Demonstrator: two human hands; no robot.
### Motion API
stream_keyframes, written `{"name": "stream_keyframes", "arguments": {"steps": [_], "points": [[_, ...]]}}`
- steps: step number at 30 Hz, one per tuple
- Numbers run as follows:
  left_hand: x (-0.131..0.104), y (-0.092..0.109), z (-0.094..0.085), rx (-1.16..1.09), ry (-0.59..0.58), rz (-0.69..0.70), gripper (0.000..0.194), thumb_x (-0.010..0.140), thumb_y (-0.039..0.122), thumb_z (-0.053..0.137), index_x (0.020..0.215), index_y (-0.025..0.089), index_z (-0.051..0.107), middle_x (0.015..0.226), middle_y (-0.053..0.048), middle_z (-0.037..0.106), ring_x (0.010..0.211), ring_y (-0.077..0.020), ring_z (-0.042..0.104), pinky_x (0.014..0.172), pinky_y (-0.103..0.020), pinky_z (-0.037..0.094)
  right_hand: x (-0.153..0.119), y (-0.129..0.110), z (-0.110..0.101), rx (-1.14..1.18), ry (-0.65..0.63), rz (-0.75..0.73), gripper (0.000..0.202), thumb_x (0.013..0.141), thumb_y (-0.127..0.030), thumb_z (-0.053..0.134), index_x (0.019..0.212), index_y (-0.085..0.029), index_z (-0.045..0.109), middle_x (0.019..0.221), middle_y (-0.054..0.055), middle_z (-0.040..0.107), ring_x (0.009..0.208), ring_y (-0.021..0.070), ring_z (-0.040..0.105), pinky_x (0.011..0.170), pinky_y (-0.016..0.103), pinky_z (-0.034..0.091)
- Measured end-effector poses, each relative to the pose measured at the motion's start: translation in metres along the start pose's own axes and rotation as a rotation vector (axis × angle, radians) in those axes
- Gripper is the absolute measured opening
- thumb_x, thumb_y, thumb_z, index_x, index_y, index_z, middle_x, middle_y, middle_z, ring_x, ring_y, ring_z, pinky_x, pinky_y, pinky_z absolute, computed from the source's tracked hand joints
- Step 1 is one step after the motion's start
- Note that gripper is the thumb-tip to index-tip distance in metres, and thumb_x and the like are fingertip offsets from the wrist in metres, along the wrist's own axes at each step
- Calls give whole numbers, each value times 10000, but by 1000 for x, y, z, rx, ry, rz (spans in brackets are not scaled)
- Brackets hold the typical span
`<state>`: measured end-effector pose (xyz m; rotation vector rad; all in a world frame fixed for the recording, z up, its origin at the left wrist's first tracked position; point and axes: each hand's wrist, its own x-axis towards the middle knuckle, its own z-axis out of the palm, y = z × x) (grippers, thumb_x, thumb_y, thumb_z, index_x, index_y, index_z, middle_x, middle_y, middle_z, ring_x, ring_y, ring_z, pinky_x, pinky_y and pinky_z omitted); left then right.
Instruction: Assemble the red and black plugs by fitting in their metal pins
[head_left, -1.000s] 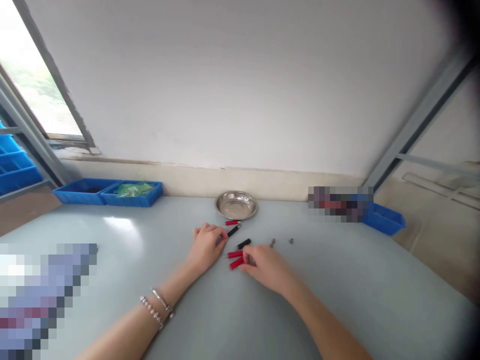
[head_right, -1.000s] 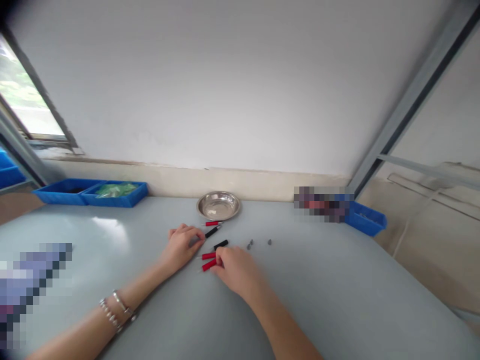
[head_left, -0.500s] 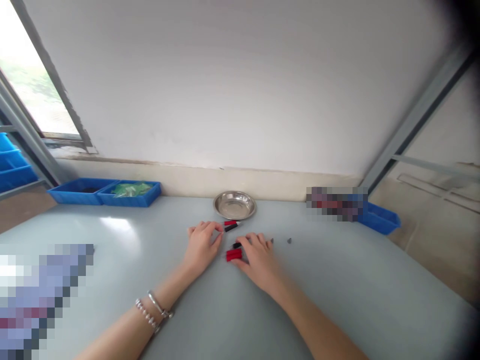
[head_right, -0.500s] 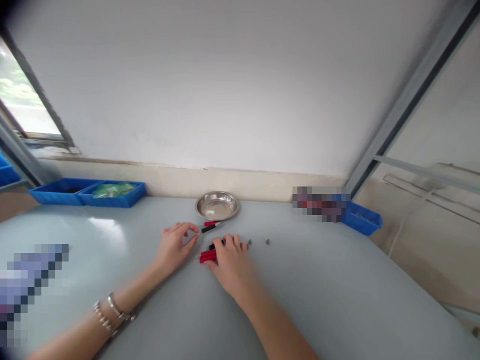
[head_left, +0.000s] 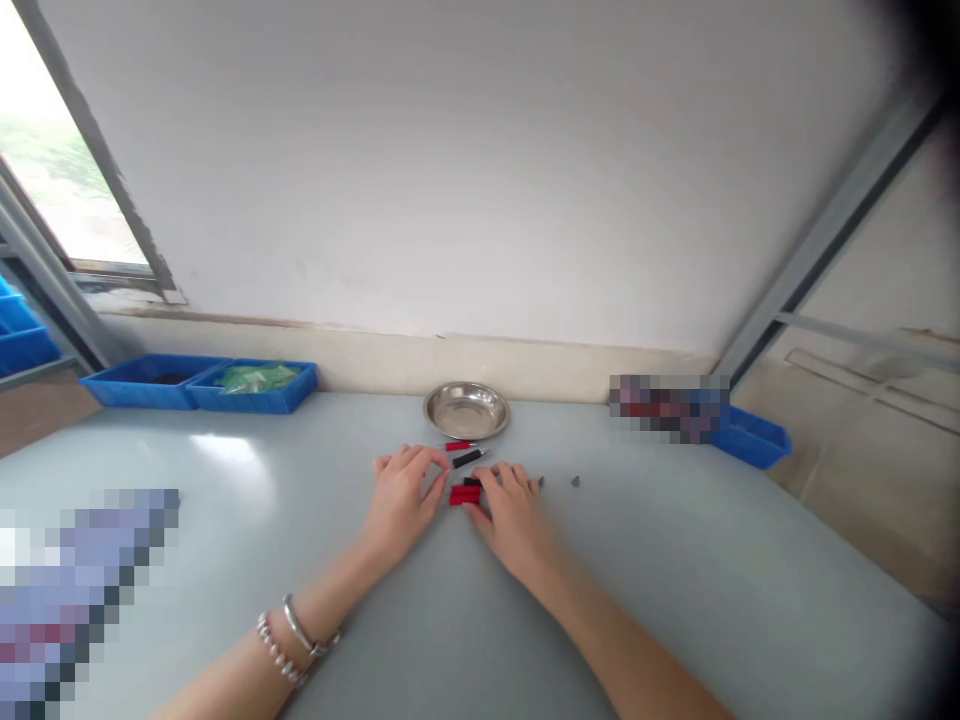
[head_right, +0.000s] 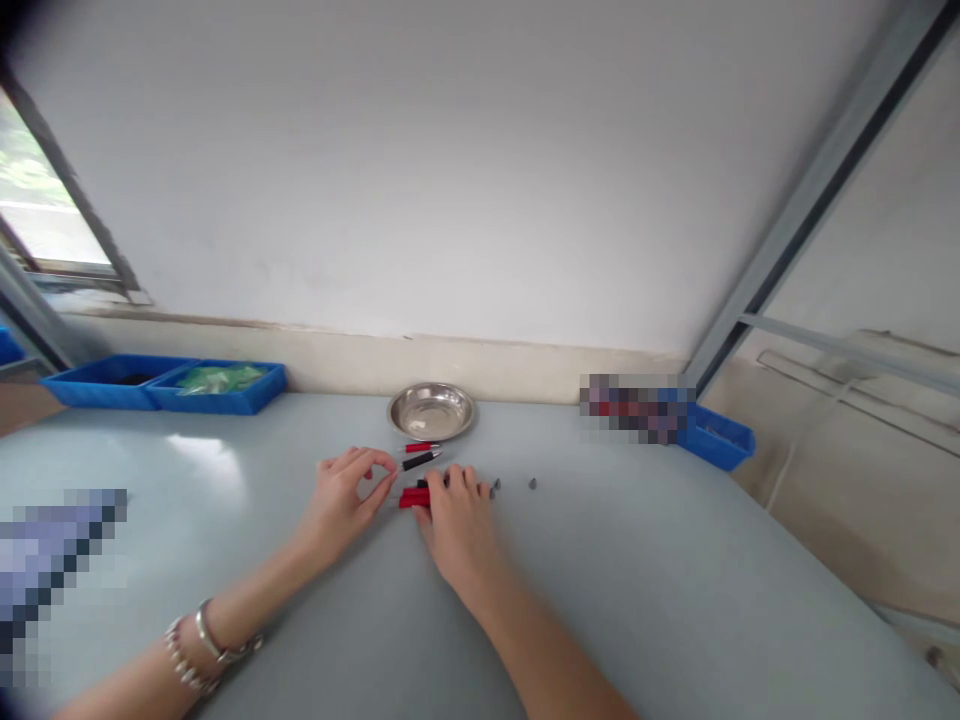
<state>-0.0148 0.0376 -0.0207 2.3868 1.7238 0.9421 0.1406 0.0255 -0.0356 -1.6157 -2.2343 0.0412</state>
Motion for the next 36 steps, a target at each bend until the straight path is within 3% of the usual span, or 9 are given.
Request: {"name": "stream_keyframes", "arguments": {"steps": [6, 15, 20, 26, 36], "points": [[-2, 4, -3, -31, 33, 3, 129, 808, 232, 416, 784, 214, 542, 798, 3, 635, 767, -173, 539, 744, -330, 315, 2, 4, 4, 57, 2, -41, 261, 772, -174, 534, 1031, -204, 519, 956, 59, 544, 917, 220, 503, 750, 320, 370], [-3, 3, -3, -60, 104, 27, 109, 803, 239, 443, 776, 217, 546, 807, 8, 640, 730, -162, 546, 735, -322, 327, 5, 7, 2, 13, 82, 58, 174, 780, -286, 545, 930, -198, 544, 939, 69, 541, 918, 241, 476, 740, 338, 357], [1, -2, -7, -174, 140, -41, 88, 779, 253, 479, 768, 211, 555, 770, 8, 635, 647, -142, 530, 684, -295, 386, 7, 19, -8, 348, 119, 127, 250, 827, -425, 442, 874, -195, 526, 881, 45, 563, 854, 190, 503, 734, 289, 376], [-5, 1, -6, -232, 55, 2, 101, 793, 275, 474, 773, 211, 549, 729, 9, 613, 646, -139, 517, 683, -290, 391, 13, 24, -22, 826, -43, 173, 390, 873, -462, 276, 698, -172, 470, 593, -4, 481, 552, 115, 447, 534, 214, 356], [-10, 11, -10, -133, 18, 135, 108, 831, 268, 439, 896, 205, 497, 876, -14, 586, 775, -167, 513, 711, -310, 326, 13, 20, -28, 1038, -111, 244, 403, 805, -498, 400, 572, -171, 436, 516, -26, 424, 488, 92, 377, 491, 214, 296]]}}
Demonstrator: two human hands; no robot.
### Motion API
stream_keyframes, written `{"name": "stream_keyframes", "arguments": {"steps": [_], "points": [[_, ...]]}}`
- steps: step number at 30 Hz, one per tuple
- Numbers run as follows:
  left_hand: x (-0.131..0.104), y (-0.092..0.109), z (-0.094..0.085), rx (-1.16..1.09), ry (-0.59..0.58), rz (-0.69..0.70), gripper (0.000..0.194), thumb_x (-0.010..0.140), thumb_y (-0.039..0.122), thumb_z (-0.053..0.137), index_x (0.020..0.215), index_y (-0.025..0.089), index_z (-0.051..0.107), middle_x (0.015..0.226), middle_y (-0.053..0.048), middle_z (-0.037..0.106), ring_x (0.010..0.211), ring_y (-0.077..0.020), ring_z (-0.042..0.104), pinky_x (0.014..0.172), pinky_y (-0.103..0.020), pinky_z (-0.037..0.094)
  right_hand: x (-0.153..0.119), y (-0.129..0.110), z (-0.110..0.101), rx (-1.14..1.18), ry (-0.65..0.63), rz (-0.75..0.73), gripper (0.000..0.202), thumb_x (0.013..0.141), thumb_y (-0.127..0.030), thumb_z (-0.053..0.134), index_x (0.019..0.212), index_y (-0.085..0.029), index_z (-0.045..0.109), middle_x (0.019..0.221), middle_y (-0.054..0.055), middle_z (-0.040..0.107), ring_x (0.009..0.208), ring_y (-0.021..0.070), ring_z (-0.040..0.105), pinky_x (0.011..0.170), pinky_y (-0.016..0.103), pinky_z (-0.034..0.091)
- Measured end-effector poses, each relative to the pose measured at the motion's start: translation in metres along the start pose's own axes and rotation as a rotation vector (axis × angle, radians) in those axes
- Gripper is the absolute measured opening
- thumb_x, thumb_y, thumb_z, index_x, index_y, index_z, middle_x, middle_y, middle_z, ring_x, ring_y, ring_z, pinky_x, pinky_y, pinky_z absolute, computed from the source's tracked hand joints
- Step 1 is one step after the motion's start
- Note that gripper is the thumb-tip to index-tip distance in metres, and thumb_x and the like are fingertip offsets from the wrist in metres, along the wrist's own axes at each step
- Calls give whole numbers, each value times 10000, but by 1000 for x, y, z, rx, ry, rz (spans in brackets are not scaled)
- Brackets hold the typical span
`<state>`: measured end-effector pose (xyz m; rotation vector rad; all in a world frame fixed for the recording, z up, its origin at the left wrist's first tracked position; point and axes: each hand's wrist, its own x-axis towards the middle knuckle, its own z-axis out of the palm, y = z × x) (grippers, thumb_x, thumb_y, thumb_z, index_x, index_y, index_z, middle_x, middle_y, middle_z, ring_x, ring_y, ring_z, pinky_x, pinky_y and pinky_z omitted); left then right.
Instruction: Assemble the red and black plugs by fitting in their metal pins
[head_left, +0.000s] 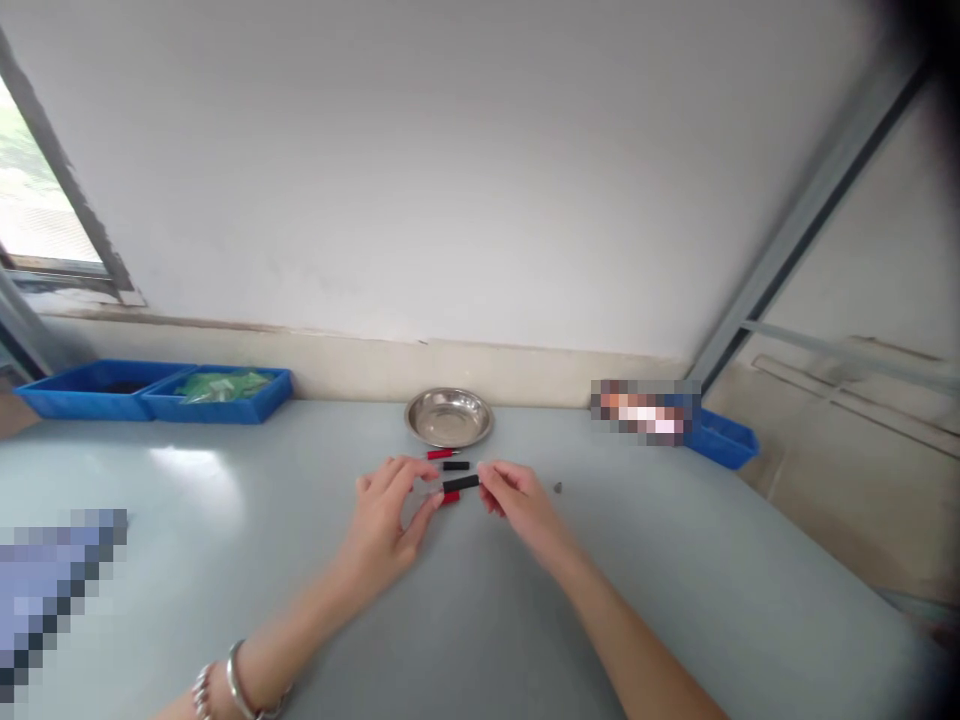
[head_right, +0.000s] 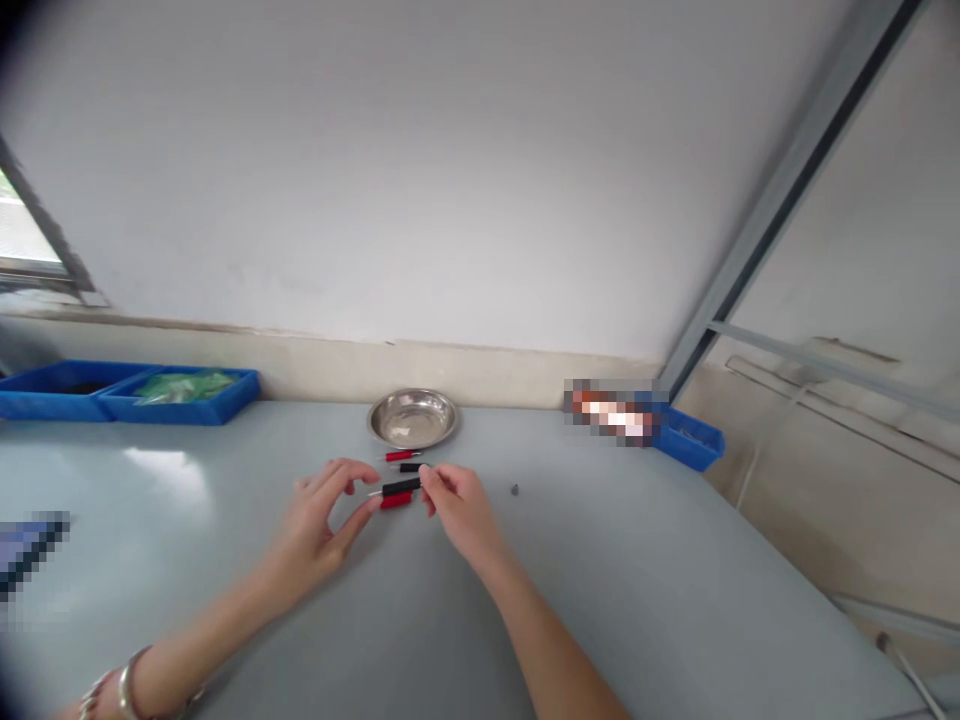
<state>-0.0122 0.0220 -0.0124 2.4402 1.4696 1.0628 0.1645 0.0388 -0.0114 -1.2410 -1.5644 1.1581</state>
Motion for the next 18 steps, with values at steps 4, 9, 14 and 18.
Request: {"name": "stream_keyframes", "arguments": {"steps": [4, 9, 14, 18], "points": [[0, 0, -1, 84, 3, 74, 142, 859, 269, 392, 892, 202, 514, 873, -21, 582, 820, -178, 504, 717, -314, 290, 0, 0, 1, 21, -9, -12, 412, 802, -507, 401, 563, -172, 427, 508, -30, 410, 480, 90, 362, 478, 214, 277], [0, -4, -1, 181, -8, 103, 221, 884, 275, 346, 797, 200, 535, 725, -8, 573, 707, -167, 462, 699, -332, 246, -1, 2, 3, 23, -9, -38, 410, 810, -508, 392, 573, -174, 413, 522, -33, 401, 497, 91, 367, 493, 212, 281], [-1, -3, 1, 140, -92, 56, 295, 894, 285, 292, 721, 188, 512, 660, -4, 543, 682, -166, 446, 682, -325, 243, -3, 0, 2, -36, -18, -104, 357, 826, -461, 388, 608, -178, 399, 549, -40, 373, 505, 88, 324, 488, 208, 265], [2, 0, 0, 56, -142, -36, 363, 901, 304, 236, 656, 176, 471, 619, 2, 521, 642, -159, 447, 638, -302, 251, -4, -3, 1, -48, -36, -151, 283, 815, -442, 418, 698, -185, 431, 585, -39, 396, 543, 97, 360, 518, 202, 295]]}}
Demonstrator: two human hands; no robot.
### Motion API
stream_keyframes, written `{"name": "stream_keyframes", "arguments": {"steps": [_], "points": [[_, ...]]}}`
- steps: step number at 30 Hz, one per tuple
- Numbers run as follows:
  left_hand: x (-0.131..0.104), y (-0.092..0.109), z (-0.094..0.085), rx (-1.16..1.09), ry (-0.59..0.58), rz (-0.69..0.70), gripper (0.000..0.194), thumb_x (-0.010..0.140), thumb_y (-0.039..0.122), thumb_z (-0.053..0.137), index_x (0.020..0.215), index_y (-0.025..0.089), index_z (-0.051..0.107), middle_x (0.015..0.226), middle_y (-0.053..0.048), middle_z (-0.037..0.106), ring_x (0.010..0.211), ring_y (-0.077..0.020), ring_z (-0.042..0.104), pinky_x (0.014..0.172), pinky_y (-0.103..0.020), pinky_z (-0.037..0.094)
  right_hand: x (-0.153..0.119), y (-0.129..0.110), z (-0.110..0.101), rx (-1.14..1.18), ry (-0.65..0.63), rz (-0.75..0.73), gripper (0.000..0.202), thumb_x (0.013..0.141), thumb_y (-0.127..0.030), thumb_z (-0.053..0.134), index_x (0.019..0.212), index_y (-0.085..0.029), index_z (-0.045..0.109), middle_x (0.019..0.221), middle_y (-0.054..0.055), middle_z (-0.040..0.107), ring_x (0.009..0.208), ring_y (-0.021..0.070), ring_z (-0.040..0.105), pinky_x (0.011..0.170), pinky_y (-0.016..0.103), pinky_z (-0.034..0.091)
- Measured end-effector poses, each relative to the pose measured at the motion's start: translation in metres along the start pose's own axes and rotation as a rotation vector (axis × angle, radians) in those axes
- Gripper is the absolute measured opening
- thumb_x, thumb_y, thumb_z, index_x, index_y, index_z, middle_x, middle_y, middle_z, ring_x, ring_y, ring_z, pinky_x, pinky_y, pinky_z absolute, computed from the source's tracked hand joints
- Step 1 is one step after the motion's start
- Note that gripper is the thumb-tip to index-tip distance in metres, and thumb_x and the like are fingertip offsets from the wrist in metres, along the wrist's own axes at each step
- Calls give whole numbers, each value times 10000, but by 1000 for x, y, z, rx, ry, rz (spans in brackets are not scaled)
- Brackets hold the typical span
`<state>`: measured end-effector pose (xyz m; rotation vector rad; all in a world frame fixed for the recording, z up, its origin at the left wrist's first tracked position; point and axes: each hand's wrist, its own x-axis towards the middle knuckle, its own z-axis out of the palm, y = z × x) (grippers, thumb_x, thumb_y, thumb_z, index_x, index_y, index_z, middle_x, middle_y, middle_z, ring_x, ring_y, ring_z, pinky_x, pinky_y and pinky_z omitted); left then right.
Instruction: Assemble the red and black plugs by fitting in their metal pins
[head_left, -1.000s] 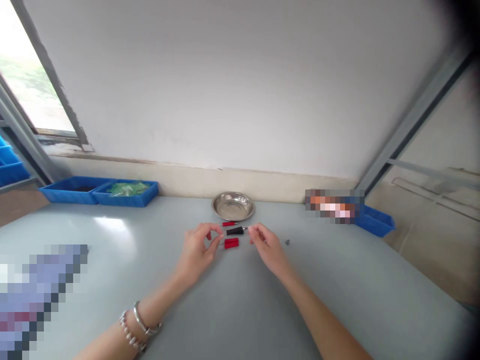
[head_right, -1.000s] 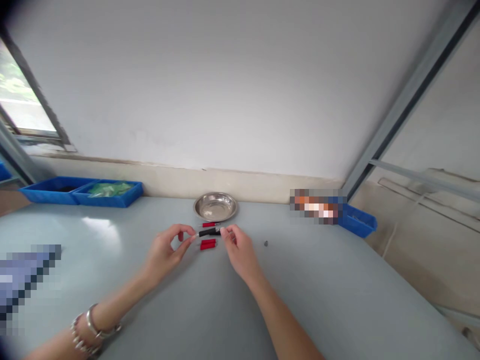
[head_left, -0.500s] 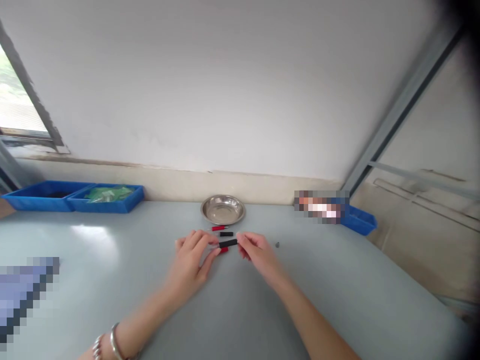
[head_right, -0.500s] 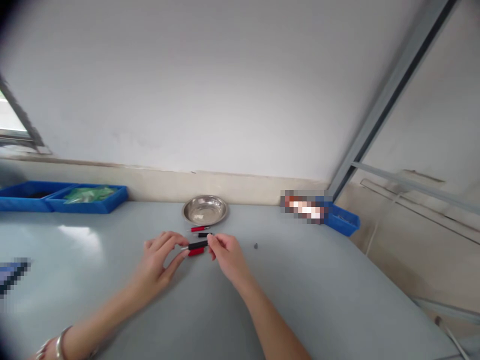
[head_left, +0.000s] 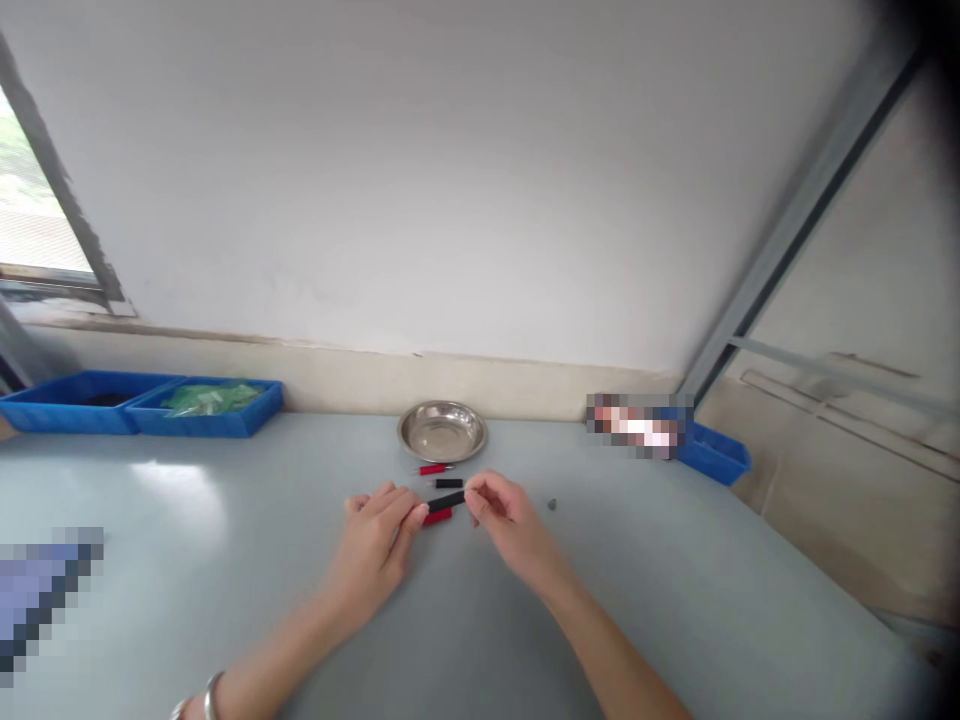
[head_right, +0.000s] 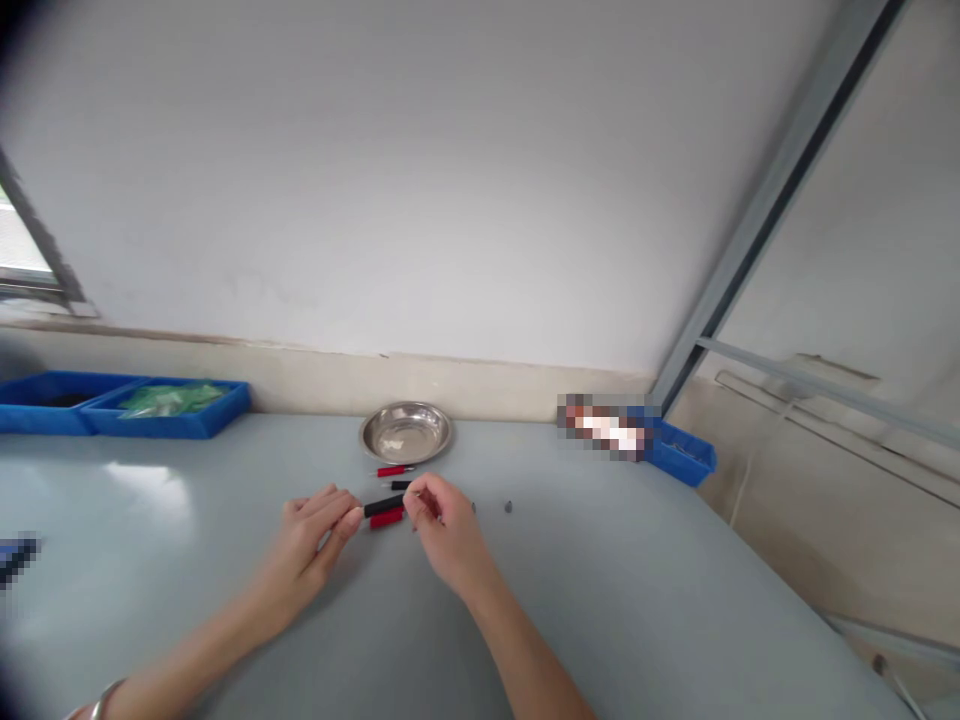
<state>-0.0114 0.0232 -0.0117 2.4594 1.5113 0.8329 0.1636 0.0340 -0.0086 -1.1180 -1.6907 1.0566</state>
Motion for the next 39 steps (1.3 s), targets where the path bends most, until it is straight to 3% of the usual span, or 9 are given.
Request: {"name": "stream_keyframes", "arguments": {"steps": [3, 9, 16, 21, 24, 29, 35, 39], "points": [[1, 1, -1, -24, -8, -22, 367, 897, 315, 236, 651, 177, 470, 617, 1, 519, 639, -161, 452, 633, -299, 256, -1, -1, 1, 24, -28, 50, 304, 821, -484, 395, 755, -190, 441, 597, -39, 418, 516, 94, 355, 494, 200, 290], [-1, 3, -2, -77, -35, -7, 338, 882, 343, 263, 676, 187, 481, 643, 1, 522, 670, -171, 451, 668, -308, 274, -1, -1, 0, -27, -61, 60, 423, 839, -518, 329, 593, -179, 382, 534, -36, 376, 500, 92, 345, 489, 210, 281], [2, 1, -3, -340, -112, -207, 422, 867, 450, 225, 568, 188, 369, 566, 31, 409, 561, -133, 407, 600, -260, 317, -3, -6, -6, -118, -51, 6, 286, 824, -462, 421, 799, -186, 490, 597, -44, 385, 541, 90, 346, 520, 200, 296], [1, 3, -2, -357, -115, -174, 404, 853, 437, 257, 571, 188, 405, 574, 23, 435, 597, -145, 430, 660, -282, 313, -3, -5, -5, -114, -63, 39, 405, 846, -496, 341, 608, -173, 396, 559, -31, 389, 519, 90, 360, 497, 203, 291], [1, 4, -1, -415, -131, -232, 405, 838, 464, 268, 567, 191, 395, 573, 26, 404, 597, -144, 406, 640, -279, 303, -3, -3, -3, -133, -61, 28, 375, 849, -460, 352, 602, -179, 378, 542, -36, 372, 502, 89, 340, 479, 204, 273], [4, 2, 0, -761, -278, -456, 466, 768, 572, 319, 496, 197, 271, 486, 57, 266, 493, -105, 257, 515, -248, 238, -5, -6, -2, -217, 10, -109, 262, 835, -372, 420, 652, -185, 408, 529, -50, 358, 504, 91, 321, 487, 204, 261], [5, 6, -10, -1354, -420, -710, 402, 707, 414, 504, 488, 194, 248, 491, 85, 172, 439, -61, 155, 434, -211, 200, -8, -10, -4, -88, -5, -153, 175, 781, -342, 508, 718, -180, 482, 540, -42, 468, 466, 82, 365, 471, 199, 284], [6, 10, -12, -1443, -478, -776, 402, 704, 414, 516, 502, 190, 249, 489, 93, 149, 433, -51, 148, 429, -192, 188, -8, -9, -5, -6, 10, -120, 175, 745, -338, 554, 704, -176, 505, 517, -49, 434, 471, 87, 378, 472, 204, 305]]}}
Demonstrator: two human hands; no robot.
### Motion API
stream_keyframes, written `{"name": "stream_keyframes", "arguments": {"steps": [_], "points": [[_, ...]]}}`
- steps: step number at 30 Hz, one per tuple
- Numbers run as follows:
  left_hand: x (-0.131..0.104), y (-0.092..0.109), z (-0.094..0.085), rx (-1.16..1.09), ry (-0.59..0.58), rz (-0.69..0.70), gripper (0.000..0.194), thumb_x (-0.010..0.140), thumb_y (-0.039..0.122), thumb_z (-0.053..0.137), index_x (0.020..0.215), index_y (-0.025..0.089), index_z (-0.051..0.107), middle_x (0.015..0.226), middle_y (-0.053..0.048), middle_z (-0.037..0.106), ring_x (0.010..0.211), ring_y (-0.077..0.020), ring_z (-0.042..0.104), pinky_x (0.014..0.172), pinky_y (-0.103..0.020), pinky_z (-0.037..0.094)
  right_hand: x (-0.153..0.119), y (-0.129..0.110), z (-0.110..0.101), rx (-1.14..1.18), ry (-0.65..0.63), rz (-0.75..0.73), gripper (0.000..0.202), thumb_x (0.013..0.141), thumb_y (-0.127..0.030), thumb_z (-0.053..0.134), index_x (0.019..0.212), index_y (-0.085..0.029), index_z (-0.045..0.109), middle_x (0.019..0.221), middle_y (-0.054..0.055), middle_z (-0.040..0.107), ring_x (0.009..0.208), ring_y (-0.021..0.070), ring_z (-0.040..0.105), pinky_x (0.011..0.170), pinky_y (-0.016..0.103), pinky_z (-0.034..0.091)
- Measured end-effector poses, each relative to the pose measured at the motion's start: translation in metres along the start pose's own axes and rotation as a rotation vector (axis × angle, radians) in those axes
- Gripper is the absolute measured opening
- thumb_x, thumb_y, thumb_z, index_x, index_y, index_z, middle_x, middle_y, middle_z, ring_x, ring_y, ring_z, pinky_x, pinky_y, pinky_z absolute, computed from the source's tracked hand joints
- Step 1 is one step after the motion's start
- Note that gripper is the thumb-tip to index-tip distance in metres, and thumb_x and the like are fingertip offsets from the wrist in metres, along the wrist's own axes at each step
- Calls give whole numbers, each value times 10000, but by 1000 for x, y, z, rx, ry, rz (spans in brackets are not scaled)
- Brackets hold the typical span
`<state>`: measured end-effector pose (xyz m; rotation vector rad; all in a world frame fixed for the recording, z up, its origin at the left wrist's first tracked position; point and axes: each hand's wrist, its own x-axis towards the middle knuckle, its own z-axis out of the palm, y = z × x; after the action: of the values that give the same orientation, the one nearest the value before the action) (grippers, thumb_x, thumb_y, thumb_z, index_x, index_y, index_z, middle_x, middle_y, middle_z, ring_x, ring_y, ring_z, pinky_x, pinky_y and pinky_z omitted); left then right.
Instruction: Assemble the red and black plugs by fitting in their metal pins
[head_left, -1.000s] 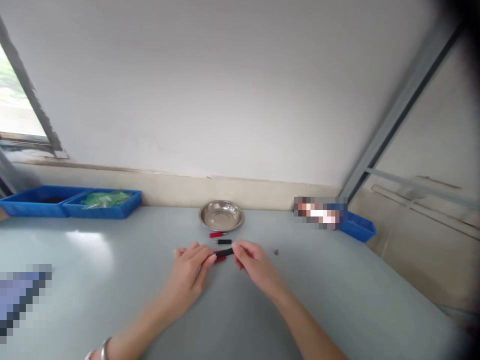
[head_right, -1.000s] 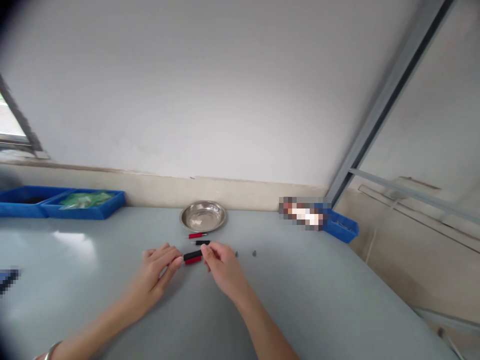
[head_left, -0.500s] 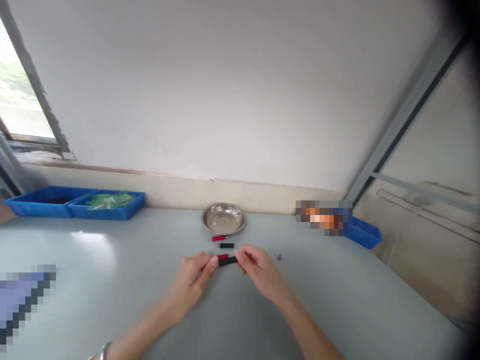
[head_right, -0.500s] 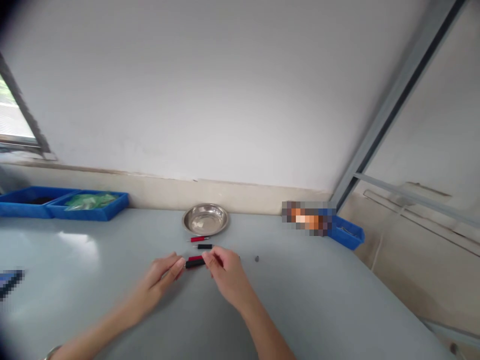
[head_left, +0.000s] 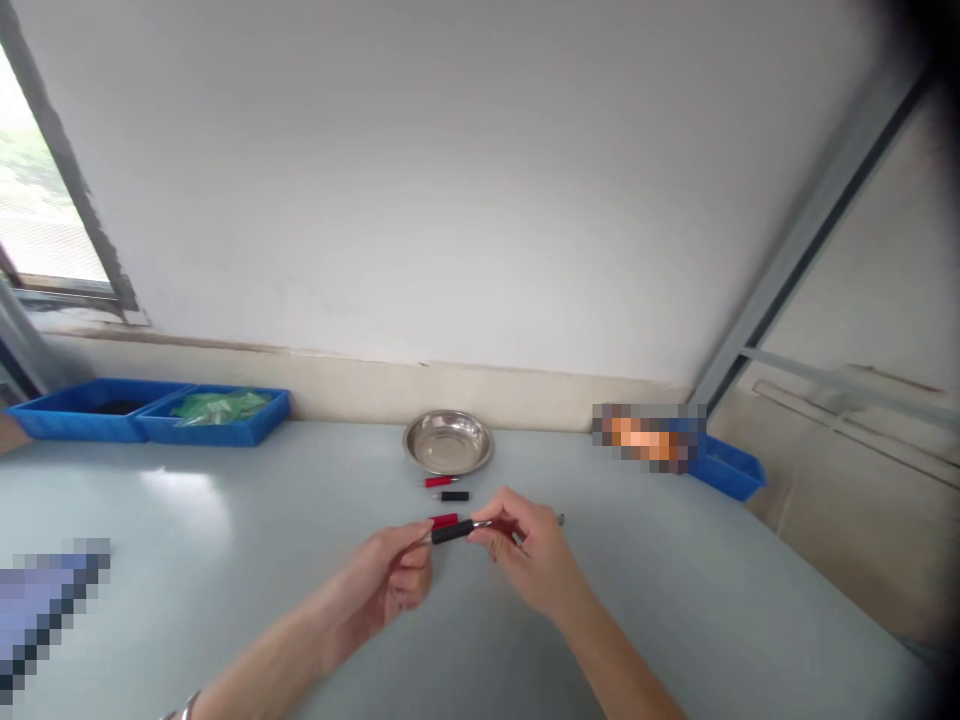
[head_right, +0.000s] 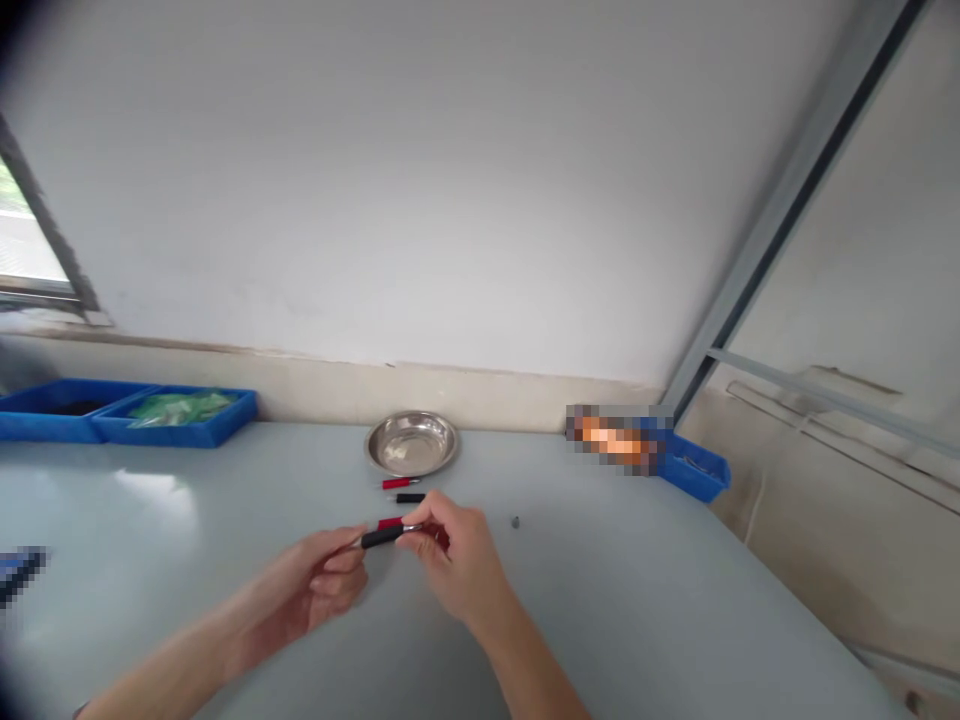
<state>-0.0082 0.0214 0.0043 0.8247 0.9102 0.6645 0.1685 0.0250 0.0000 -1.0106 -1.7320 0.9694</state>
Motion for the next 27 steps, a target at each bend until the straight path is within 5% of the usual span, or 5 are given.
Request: {"name": "stream_keyframes", "arguments": {"steps": [10, 17, 22, 27], "points": [[4, -11, 0, 464, 120, 283, 433, 788, 505, 401, 515, 175, 339, 483, 60, 300, 497, -88, 228, 495, -229, 194, 3, -3, -2, 140, -44, 138, 249, 776, -393, 513, 669, -178, 448, 525, -46, 436, 478, 83, 412, 471, 202, 335], [7, -9, -5, 244, 48, 31, 418, 743, 541, 385, 541, 201, 248, 480, 93, 173, 441, -76, 132, 448, -219, 118, 1, -2, -12, -43, 25, -44, 159, 787, -318, 477, 704, -182, 477, 583, -36, 417, 526, 97, 393, 494, 207, 314], [6, -13, -6, 987, 313, 318, 409, 812, 497, 304, 551, 188, 367, 492, 44, 351, 466, -104, 320, 489, -238, 221, 7, 10, -35, -392, 154, 137, 59, 725, -183, 464, 667, -187, 464, 530, -39, 445, 491, 106, 409, 509, 217, 324], [2, -18, -5, 1458, 366, 425, 269, 856, 354, 302, 724, 202, 481, 711, -36, 556, 648, -179, 544, 563, -259, 341, 7, 23, -46, -638, 131, 274, 110, 662, -88, 484, 609, -184, 479, 532, -20, 506, 506, 115, 446, 517, 217, 325]]}}
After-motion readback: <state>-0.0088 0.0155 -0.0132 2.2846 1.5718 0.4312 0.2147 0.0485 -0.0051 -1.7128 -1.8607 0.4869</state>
